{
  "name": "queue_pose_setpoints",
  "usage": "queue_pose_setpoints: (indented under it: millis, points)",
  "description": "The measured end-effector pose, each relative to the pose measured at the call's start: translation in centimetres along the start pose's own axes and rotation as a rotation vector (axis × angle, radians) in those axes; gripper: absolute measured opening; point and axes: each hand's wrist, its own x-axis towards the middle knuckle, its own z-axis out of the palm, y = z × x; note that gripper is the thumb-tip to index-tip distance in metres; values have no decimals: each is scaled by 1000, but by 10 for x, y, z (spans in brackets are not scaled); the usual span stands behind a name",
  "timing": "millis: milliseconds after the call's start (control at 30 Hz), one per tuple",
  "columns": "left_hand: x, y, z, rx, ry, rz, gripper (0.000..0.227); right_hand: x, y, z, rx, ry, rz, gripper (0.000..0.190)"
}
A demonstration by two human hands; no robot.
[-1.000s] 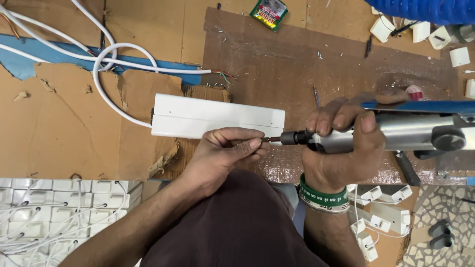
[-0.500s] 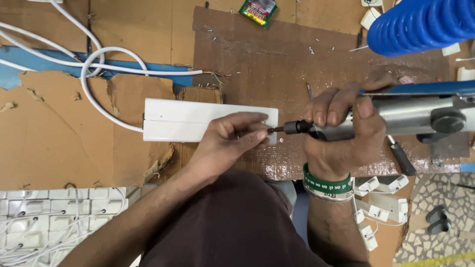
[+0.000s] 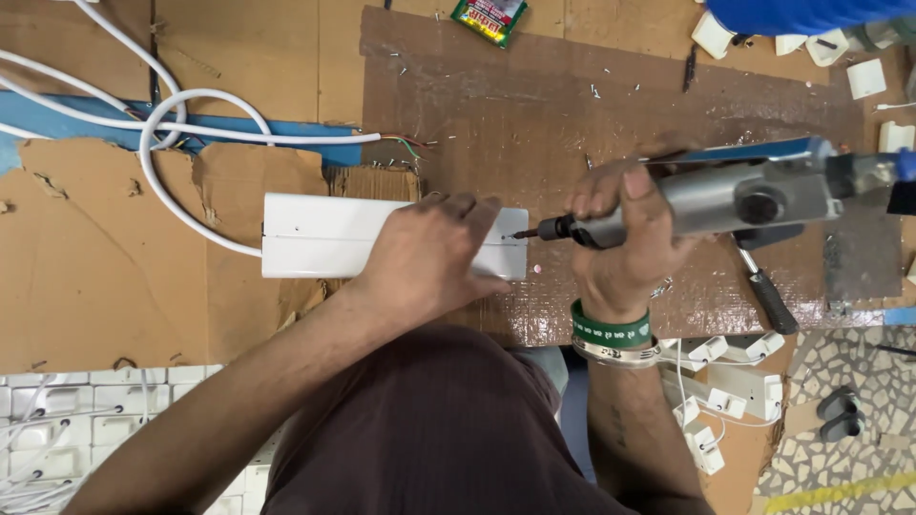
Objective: The person fits a small white end cap onto the end of a long white enclosure box and drives screws to secure it, first using a red-handled screwdriver and then a pneumatic screwdriver. They reposition the box on the workbench and continue driving screws into the assembly.
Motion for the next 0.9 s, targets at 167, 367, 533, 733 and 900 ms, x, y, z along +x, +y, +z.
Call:
queue_pose_setpoints:
  millis: [167,367,533,733,900]
  points:
    - [11,0,7,245,-188,41,84,-6,3,9,-70,-28,37,34]
    - [12,-4,10,186,-172,40,78,-11,5,15,-129,-99,54,33]
    - [10,-7,13,151,-135,49,74,-18,3,17,-213,-139,39,29]
    - [10,-9,14,133,-123,51,71,-17,3,17,-208,-138,37,30]
    - [9,-10,16,137,-110,72,69,-17,3,15,-140,-124,59,31]
